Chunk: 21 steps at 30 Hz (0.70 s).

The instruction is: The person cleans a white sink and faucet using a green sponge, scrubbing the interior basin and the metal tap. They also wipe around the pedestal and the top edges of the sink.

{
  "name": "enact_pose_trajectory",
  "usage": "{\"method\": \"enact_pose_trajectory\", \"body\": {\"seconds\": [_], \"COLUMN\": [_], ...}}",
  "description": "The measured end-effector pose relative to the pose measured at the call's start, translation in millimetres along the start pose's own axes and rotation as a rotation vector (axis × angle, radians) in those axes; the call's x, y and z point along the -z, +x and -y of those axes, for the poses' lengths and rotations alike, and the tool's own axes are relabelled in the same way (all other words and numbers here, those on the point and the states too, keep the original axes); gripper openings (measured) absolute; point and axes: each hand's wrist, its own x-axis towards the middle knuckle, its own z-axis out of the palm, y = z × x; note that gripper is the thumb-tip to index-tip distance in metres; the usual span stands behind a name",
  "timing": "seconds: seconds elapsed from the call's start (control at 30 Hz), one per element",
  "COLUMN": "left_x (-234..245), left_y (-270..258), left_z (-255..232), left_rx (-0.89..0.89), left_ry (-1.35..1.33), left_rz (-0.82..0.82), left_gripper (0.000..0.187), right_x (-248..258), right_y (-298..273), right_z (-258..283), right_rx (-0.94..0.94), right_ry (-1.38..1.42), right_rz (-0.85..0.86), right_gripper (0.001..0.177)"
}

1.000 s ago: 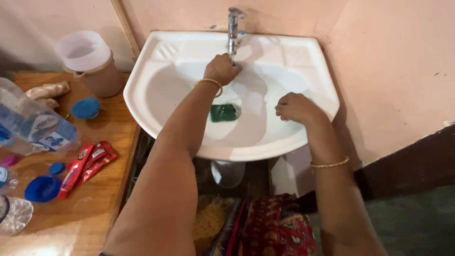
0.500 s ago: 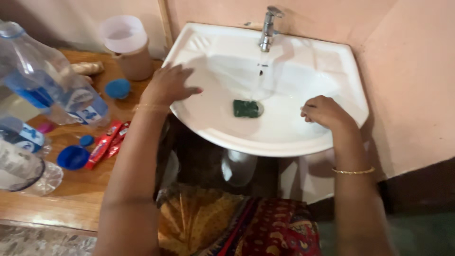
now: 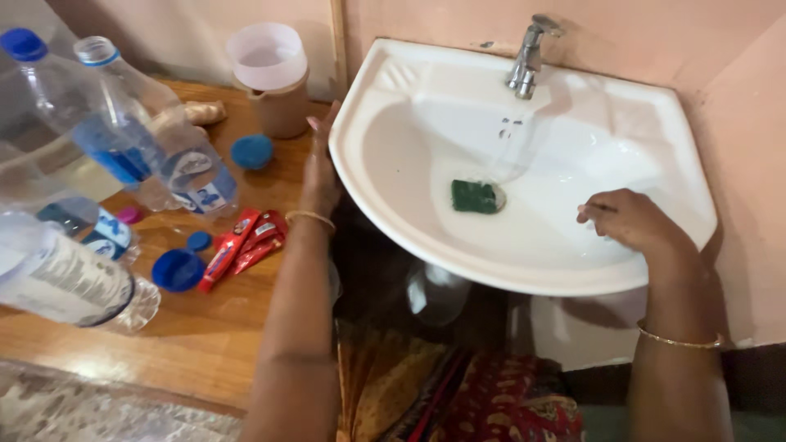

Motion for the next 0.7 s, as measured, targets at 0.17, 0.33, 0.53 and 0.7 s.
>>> {"method": "enact_pose_trajectory", "body": {"seconds": [0.17,0.33,0.53,0.7], "left_x": [1,17,25,-1], "left_y": [43,122,142,72], "left_z": [-19,3,26,57], "left_rx": [0.061,0.18,0.202,0.19], "left_ry": [0.08,0.131,-0.029,-0.124], "left_rz": [0.26,0.26,0.292,0.179], "left_gripper": [0.066,0.063,0.059,0.056], "right_x": [0,4,7,7], "right_y": [23,22,18,15], "right_z": [-15,-12,-9,-7], "right_rx": [0.124,0.034,0.053,0.021], "right_ry": [-0.065,-0.054,-0.05,-0.032], "right_rz": [0.036,0.06,0.029,0.035], "right_gripper": [0.033,0.033,0.033,0.033]}}
